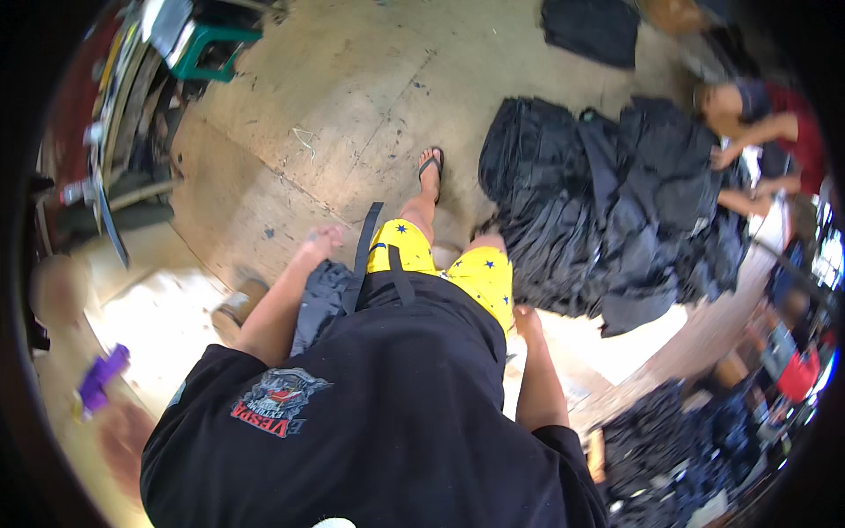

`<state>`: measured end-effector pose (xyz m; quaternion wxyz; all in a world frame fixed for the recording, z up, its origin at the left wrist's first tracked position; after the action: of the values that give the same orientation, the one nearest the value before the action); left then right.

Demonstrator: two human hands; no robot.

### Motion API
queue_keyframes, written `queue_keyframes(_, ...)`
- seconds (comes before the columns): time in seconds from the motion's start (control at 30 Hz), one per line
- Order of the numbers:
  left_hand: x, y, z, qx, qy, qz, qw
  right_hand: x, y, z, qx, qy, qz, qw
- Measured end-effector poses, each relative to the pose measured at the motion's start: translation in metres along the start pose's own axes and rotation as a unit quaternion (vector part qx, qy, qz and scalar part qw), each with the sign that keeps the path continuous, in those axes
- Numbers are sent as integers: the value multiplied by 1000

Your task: The person sits on the floor and repeatedly picks up black fabric pieces from a large pile. They unfold each piece, smooth it out, and fold it into a smaller rectangle before placing it into a separate stack. The person continues this process for multiple items throughout the clip.

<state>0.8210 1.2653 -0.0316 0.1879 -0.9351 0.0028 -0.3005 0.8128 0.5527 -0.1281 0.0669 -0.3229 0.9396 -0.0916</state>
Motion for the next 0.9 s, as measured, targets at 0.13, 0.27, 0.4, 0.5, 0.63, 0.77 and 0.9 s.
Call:
queue_keyframes(0.13, 98, -56, 35, 13, -57, -48, 997, 6, 118, 16, -171, 22, 449, 877)
queue_keyframes(0.27, 131, -1, 50, -24, -60, 21, 998, 24, 142, 18, -26, -119, 46, 991)
queue_keyframes(0.4, 123, 86, 78, -46, 83, 306, 947, 56, 180, 62, -77, 25, 165, 983)
queue_keyframes(0.5, 107, 150, 104, -85, 131, 470, 869, 58, 201, 80, -64, 61, 160, 983)
queue_keyframes(0.63, 113, 173, 149, -100, 133, 582, 796, 0, 211, 111, -50, 52, 165, 984)
queue_keyframes(0.77, 117, 168, 171, -97, 135, 613, 773, -101, 204, 164, -32, 7, 190, 981)
queue_keyframes(0.9, 112, 174, 180, -127, 158, 633, 747, -160, 196, 185, -29, -3, 236, 971)
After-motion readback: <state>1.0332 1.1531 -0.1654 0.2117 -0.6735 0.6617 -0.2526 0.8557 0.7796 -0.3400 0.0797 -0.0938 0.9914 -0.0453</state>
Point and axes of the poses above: each hand's wrist, its own z-axis towards the middle knuckle, its own y-axis out of the palm, x = y × z, the point moved 9 cm from there along z, towards the middle knuckle, and after that the axes turned 7 degrees about y, right-handed, at the moved point
